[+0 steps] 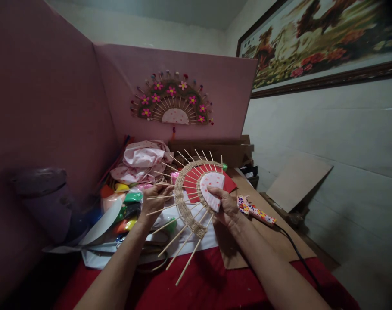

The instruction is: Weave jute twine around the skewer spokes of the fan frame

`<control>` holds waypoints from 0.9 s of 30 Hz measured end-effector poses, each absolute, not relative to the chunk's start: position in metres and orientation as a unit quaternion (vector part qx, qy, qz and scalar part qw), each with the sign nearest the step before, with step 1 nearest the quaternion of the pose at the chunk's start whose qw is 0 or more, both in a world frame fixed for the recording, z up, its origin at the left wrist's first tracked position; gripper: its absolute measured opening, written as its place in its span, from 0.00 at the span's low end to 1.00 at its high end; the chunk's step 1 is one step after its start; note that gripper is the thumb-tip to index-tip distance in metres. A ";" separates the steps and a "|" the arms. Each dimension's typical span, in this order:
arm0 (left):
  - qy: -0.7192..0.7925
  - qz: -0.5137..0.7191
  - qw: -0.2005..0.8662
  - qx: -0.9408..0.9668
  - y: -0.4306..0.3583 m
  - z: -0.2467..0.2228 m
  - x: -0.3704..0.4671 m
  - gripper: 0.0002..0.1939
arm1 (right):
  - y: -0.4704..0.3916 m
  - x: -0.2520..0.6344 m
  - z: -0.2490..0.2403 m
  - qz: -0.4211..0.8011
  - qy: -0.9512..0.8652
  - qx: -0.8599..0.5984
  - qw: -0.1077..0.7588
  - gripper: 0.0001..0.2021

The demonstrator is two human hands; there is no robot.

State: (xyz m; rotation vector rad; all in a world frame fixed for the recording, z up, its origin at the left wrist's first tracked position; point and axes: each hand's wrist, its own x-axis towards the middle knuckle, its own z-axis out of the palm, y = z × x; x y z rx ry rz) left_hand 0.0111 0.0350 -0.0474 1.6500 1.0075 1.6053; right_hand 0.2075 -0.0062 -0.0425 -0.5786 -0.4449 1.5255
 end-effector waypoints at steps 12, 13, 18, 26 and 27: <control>0.384 0.589 0.399 0.588 0.034 -0.049 0.017 0.12 | -0.003 0.207 -0.047 0.650 -0.210 -0.239 0.690 0.10; 0.385 0.587 0.409 0.584 0.034 -0.050 0.019 0.13 | -0.002 0.207 -0.047 0.646 -0.204 -0.239 0.695 0.11; 0.393 0.562 0.435 0.584 0.033 -0.052 0.022 0.14 | 0.001 0.207 -0.049 0.632 -0.164 -0.238 0.719 0.13; 0.281 0.555 0.637 0.455 0.014 -0.038 0.030 0.13 | 0.001 0.206 -0.046 0.621 -0.113 -0.220 0.744 0.13; 0.268 0.548 0.655 0.445 0.012 -0.036 0.031 0.13 | 0.001 0.206 -0.046 0.622 -0.114 -0.219 0.743 0.13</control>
